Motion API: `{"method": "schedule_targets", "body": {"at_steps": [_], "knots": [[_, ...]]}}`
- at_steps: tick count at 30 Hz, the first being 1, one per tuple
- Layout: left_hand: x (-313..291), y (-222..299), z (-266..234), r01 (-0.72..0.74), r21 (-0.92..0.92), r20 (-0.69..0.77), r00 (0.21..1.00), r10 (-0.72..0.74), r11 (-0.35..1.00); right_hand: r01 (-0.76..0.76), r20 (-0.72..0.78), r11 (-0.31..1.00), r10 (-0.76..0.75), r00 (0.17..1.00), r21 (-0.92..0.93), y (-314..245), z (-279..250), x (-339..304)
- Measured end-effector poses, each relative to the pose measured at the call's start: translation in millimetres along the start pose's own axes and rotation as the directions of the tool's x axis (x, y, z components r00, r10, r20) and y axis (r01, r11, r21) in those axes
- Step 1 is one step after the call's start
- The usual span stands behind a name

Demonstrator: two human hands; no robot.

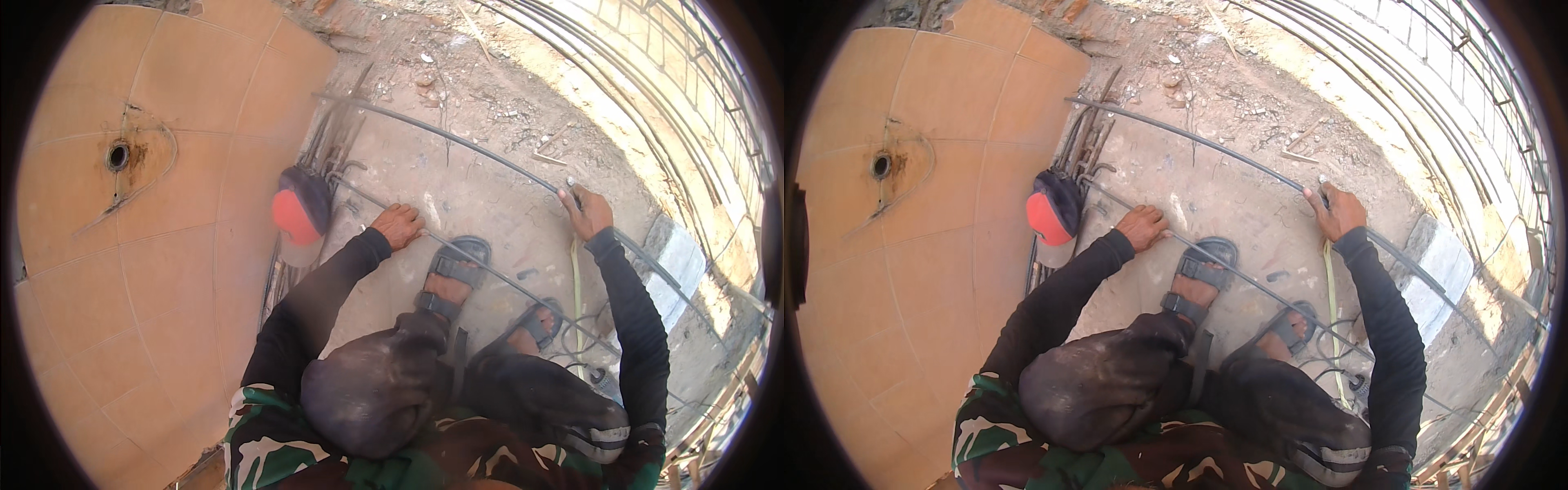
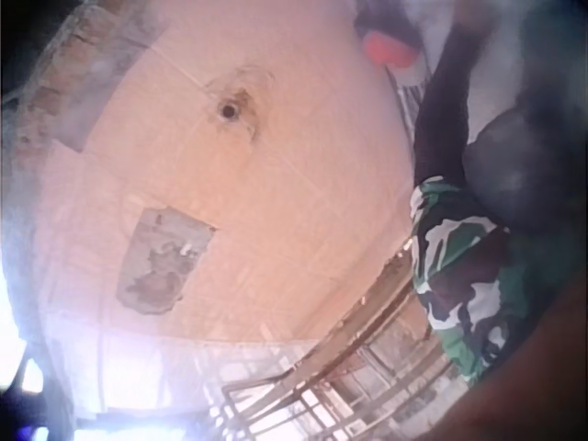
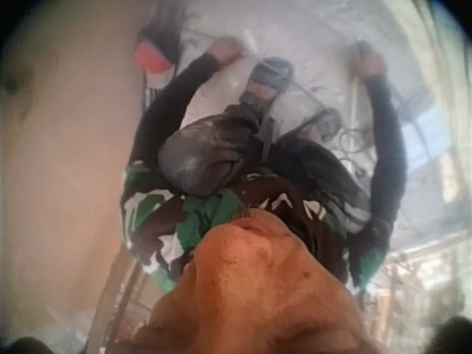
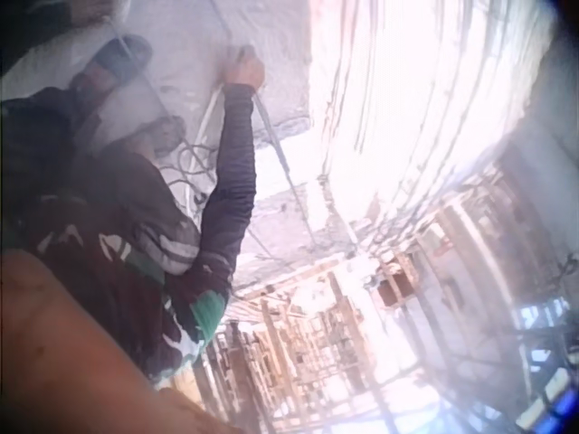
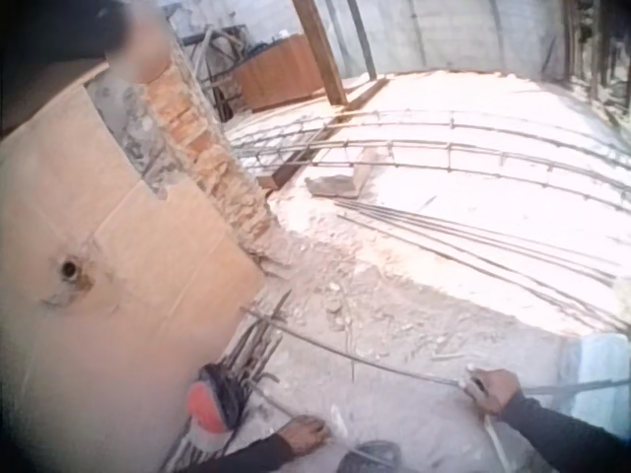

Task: The person measures a length of rebar with a tape measure, marks it, and then cuts the rebar using an angle grinder while holding the rod against a concrete block on the ground.

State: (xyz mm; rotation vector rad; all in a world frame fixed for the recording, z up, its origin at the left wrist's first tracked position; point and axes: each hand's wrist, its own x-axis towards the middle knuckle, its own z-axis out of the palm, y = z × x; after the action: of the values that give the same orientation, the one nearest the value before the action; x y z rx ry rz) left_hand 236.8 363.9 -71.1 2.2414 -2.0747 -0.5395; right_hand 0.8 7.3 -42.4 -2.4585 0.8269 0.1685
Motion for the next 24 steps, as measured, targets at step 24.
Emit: {"method": "schedule_targets", "body": {"at_steps": [24], "knots": [[29.9,58.5,-48.7,-0.172,-0.132,-0.14,0.978,0.153,0.976,-0.009,-0.133,0.997,0.019,0.991,0.076,50.1,-49.3,-28.8]]}}
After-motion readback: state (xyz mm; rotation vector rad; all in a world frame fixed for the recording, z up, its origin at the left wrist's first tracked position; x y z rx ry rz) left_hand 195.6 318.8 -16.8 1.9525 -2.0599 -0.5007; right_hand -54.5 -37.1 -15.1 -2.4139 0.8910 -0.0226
